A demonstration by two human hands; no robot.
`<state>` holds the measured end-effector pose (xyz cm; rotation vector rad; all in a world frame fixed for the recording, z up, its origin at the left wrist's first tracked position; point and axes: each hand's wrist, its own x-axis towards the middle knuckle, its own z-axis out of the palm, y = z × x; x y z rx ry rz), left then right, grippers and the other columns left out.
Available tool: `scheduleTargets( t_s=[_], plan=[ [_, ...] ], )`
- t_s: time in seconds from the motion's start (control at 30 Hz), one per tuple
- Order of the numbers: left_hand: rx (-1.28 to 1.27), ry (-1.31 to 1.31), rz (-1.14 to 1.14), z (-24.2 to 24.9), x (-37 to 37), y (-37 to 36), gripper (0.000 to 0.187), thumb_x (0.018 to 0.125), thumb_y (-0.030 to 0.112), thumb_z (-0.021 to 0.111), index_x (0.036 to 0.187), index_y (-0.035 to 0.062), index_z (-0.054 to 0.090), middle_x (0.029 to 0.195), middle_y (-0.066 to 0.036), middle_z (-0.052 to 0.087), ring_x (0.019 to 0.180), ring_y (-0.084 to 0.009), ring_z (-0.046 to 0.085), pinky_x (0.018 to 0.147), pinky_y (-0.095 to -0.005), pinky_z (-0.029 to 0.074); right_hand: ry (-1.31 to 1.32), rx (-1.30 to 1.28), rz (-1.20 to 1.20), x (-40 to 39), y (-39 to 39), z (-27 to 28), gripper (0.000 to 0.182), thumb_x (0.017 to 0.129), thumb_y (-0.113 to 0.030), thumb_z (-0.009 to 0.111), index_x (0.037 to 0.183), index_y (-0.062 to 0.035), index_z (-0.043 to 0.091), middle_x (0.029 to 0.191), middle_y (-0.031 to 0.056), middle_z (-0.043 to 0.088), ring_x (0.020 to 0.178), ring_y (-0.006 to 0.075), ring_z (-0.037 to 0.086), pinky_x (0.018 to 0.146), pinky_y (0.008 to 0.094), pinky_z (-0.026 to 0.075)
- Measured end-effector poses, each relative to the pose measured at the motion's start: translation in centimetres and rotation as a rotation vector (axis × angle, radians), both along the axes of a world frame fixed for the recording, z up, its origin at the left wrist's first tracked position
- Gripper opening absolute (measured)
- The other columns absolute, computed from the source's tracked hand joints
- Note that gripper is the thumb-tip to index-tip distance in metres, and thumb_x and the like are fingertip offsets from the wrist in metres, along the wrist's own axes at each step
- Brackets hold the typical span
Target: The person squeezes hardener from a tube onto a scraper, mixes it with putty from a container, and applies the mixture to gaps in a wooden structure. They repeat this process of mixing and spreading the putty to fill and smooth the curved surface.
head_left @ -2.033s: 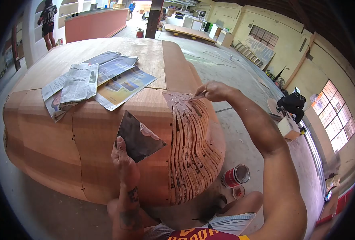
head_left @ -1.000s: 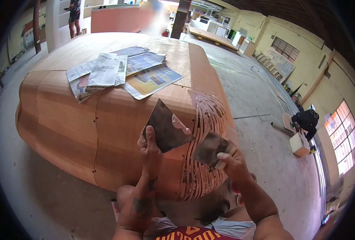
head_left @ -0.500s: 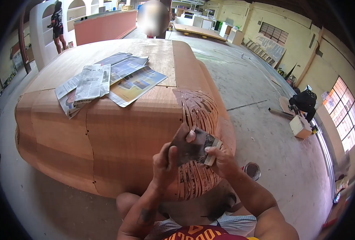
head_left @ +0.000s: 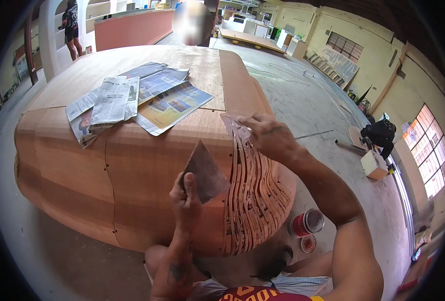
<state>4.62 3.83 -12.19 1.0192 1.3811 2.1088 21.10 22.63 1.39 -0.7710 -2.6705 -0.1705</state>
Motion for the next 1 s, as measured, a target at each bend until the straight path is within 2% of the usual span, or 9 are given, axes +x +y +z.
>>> scheduleTargets(
  t_s=[0.13,0.33,0.43,0.53,0.73,0.87,0.93,0.97,1.0],
  plan=[
    [0.015,-0.038,0.04,0.2,-1.1,-0.1,0.039,0.113,0.035,0.049,0.095,0.0013,0.058,0.077,0.008,0.047,0.068,-0.0031,0.038,0.058,-0.0234,0.035,-0.24,0.114,-0.084,-2.5,2.1,-0.8,0.038,0.098,-0.012,0.056,0.136,-0.0107,0.063,0.124,0.0117,0.066,0.115,0.0298,0.065,0.093,0.0422,0.058],
    [0.025,-0.086,0.035,0.9,-1.0,-0.2,0.041,0.113,0.037,0.048,0.098,0.0007,0.06,0.076,0.008,0.045,0.07,-0.0031,0.038,0.06,-0.0228,0.035,-0.216,0.234,-0.028,-3.0,2.2,-2.6,0.038,0.099,-0.008,0.054,0.136,-0.007,0.06,0.121,0.0125,0.066,0.112,0.0309,0.066,0.092,0.0414,0.057],
    [0.038,-0.089,0.032,0.7,-1.4,-0.3,0.041,0.113,0.037,0.049,0.098,0.0009,0.06,0.076,0.009,0.045,0.069,-0.0028,0.038,0.059,-0.0228,0.034,-0.336,0.116,-0.054,-2.1,-0.1,-2.6,0.039,0.099,-0.007,0.053,0.137,-0.0069,0.06,0.121,0.0135,0.067,0.109,0.0308,0.068,0.091,0.0419,0.059],
    [0.037,-0.099,0.036,0.9,-1.4,-0.6,0.041,0.113,0.036,0.048,0.1,-0.0002,0.062,0.08,0.008,0.048,0.073,-0.0032,0.039,0.063,-0.022,0.035,-0.322,0.179,0.056,-0.6,-3.1,-1.1,0.035,0.099,-0.007,0.055,0.132,-0.0059,0.063,0.122,0.0145,0.068,0.103,0.0318,0.07,0.089,0.0422,0.06],
    [0.009,-0.097,0.055,0.5,-1.3,-0.6,0.041,0.113,0.036,0.048,0.104,-0.0012,0.065,0.083,0.007,0.05,0.076,-0.0039,0.041,0.067,-0.0219,0.036,-0.335,-0.002,-0.125,-1.8,-0.5,3.6,0.026,0.096,-0.011,0.063,0.12,-0.0028,0.066,0.115,0.0154,0.068,0.109,0.0305,0.067,0.089,0.0456,0.056],
    [-0.016,-0.146,0.04,0.4,-1.8,-0.5,0.042,0.113,0.036,0.048,0.108,-0.0015,0.066,0.087,0.005,0.057,0.079,-0.0047,0.048,0.071,-0.0213,0.042,-0.168,-0.218,-0.027,-1.7,3.2,4.6,0.031,0.095,-0.016,0.065,0.122,-0.0015,0.066,0.114,0.0146,0.07,0.099,0.0296,0.07,0.087,0.0455,0.056],
    [0.083,-0.347,-0.036,0.8,-1.7,0.3,0.042,0.114,0.034,0.046,0.109,-0.0027,0.066,0.092,0.003,0.063,0.082,-0.0052,0.054,0.072,-0.0227,0.047,-0.002,-0.362,0.076,-1.7,0.5,5.4,0.031,0.096,-0.017,0.065,0.122,-0.0004,0.065,0.116,0.0142,0.072,0.098,0.026,0.072,0.086,0.042,0.057],
    [0.135,-0.447,-0.068,1.0,-1.7,0.6,0.043,0.114,0.033,0.045,0.11,-0.0034,0.066,0.094,0.002,0.066,0.083,-0.0055,0.058,0.073,-0.0235,0.049,0.173,-0.518,0.176,-1.7,-2.3,5.4,0.031,0.096,-0.008,0.063,0.126,-0.0024,0.065,0.123,0.0153,0.072,0.102,0.0225,0.074,0.09,0.0388,0.057],
    [0.156,-0.534,-0.136,0.8,-1.7,0.6,0.043,0.114,0.033,0.044,0.113,-0.004,0.065,0.101,-0.001,0.068,0.089,-0.008,0.061,0.079,-0.0254,0.052,0.244,-0.513,0.333,-1.7,-4.2,4.6,0.034,0.096,-0.003,0.062,0.13,-0.0037,0.065,0.126,0.0156,0.071,0.107,0.0216,0.072,0.091,0.0381,0.057]
  ],
)
